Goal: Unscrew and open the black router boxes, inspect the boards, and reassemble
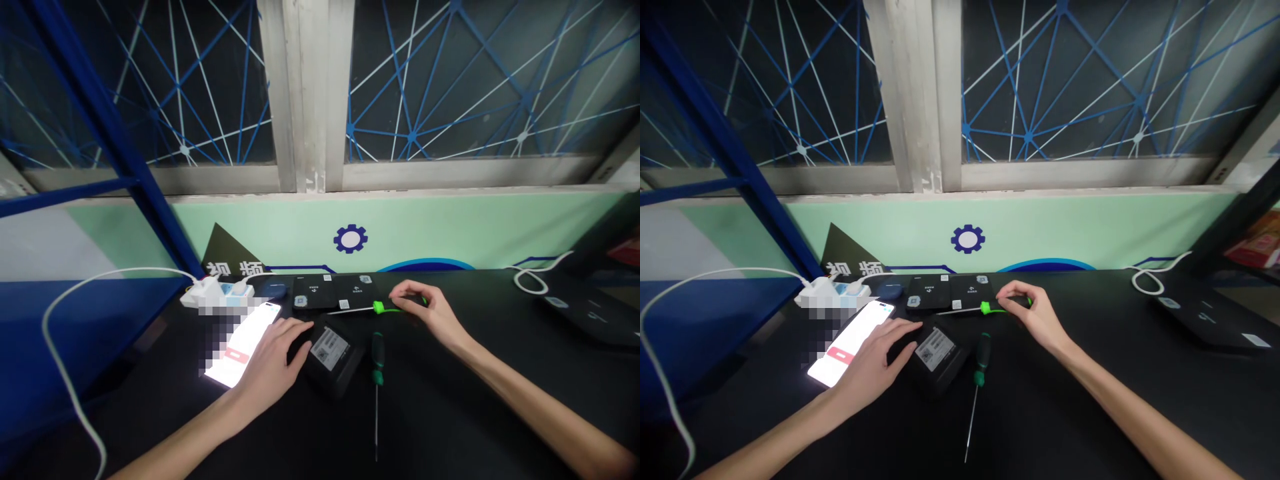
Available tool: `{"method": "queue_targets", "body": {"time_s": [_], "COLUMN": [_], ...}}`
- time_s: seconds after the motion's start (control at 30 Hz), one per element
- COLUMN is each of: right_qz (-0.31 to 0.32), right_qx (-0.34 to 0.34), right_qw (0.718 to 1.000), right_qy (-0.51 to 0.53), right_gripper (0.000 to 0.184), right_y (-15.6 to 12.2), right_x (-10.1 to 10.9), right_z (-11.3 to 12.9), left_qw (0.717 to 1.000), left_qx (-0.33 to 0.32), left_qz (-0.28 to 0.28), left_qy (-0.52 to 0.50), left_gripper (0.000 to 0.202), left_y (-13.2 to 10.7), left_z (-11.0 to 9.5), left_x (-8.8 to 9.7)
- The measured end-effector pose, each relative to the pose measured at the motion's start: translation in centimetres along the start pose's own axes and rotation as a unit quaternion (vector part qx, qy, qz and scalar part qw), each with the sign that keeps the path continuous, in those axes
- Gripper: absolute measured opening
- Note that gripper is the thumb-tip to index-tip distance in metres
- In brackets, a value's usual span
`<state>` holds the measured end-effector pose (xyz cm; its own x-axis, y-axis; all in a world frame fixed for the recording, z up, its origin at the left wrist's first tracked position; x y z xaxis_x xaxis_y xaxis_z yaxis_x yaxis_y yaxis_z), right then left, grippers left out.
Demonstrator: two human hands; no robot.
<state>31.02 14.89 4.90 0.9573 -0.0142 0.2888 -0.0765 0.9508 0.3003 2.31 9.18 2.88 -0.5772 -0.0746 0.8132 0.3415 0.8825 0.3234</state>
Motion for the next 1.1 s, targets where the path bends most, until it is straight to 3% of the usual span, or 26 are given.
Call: {"method": "queue_targets", "body": {"time_s": [0.17,0.3,0.43,0.63,0.83,1.1], "right_qz": [-0.085,-0.119,-0.099,-0.072,-0.005,0.050], "right_qx": [0.021,0.057,0.083,0.118,0.143,0.160], "right_qw": [0.993,0.983,0.980,0.987,0.989,0.984], "right_qy": [0.073,0.129,0.152,0.082,0.036,-0.052], "right_gripper": [0.033,0.029,0.026,0.026,0.027,0.026], "right_y": [-0.6,-1.0,-0.9,0.2,1.9,3.1], "right_x": [0.3,-0.1,-1.0,-1.5,-3.2,-5.0], "right_z": [0.1,0.5,1.9,4.9,7.6,9.1], "left_qw": [1.000,0.997,0.997,0.997,0.995,0.995], "left_qx": [-0.014,-0.015,-0.034,-0.019,-0.039,-0.032], "left_qz": [-0.008,0.017,0.037,0.044,0.073,0.083], "left_qy": [0.018,0.072,0.066,0.060,0.053,0.050], "left_gripper": [0.028,0.046,0.042,0.048,0.053,0.051], "left_y": [-0.1,-0.7,-0.7,-0.7,-0.6,-0.6], "left_z": [-0.1,-0.5,-1.0,-0.8,-0.7,-0.3], "left_x": [-0.2,-0.7,-1.0,-1.1,-1.8,-1.8]}}
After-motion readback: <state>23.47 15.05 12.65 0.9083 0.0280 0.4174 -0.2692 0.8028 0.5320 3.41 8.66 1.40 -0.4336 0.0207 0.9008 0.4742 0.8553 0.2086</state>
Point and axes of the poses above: each hand's wrist, its own y-axis towards the middle knuckle, its own x-axis out of the back of the hand, z = x × y, the point moved 8 cm from there along y, towards the middle knuckle, and after that the axes turned 3 degrees about x, right-handed, at the moved point
